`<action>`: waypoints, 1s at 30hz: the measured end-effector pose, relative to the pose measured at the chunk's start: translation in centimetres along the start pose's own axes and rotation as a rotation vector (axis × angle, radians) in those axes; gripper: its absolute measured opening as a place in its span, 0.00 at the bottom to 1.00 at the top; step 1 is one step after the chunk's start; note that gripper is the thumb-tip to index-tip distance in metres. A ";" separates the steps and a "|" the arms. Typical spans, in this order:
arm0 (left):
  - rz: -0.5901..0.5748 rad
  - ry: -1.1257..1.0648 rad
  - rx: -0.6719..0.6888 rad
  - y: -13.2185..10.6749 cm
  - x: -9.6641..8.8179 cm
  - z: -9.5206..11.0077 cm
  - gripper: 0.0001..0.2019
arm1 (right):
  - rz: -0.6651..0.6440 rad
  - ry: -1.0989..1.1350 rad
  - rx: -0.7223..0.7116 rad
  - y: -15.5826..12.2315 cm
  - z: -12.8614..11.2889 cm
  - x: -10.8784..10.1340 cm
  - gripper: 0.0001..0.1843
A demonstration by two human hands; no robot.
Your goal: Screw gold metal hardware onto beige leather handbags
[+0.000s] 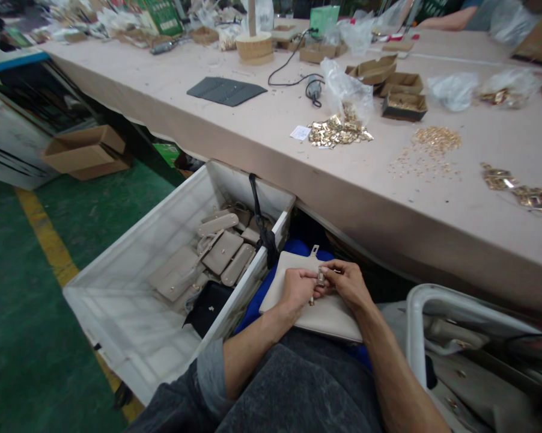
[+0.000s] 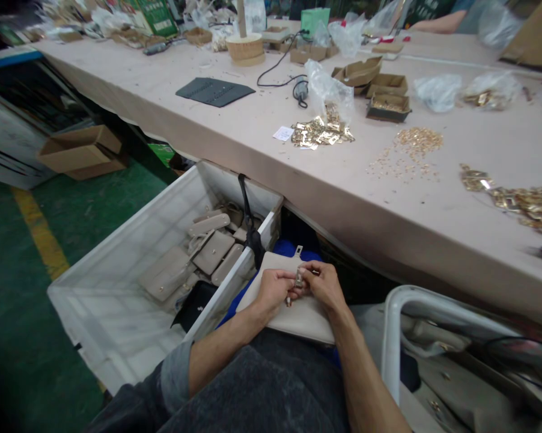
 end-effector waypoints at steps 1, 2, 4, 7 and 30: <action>0.029 0.006 -0.002 -0.1 0.0 0.1 0.05 | 0.019 0.005 -0.023 0.2 0.2 -0.1 0.20; 0.057 0.009 -0.004 -0.1 0.0 0.1 0.06 | 0.042 0.003 -0.050 0.4 0.4 -0.3 0.19; 0.092 0.021 -0.014 -0.2 -0.1 0.2 0.09 | 0.086 -0.028 -0.120 1.2 0.6 -0.9 0.18; 0.072 0.090 -0.054 -0.1 -0.1 0.1 0.10 | 0.119 -0.176 -0.247 3.1 0.6 -1.7 0.15; 0.239 -0.301 0.033 2.3 -1.0 1.1 0.34 | 0.067 -0.781 -1.020 1.5 2.9 0.1 0.11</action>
Point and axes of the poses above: each hand's wrist, its own y-axis towards the middle knuckle, its own x-axis out of the palm, z = x × y, the point moved 3 cm from there along y, towards the middle knuckle, and after that the axes turned 8 degrees about z, right-handed, at the moved point
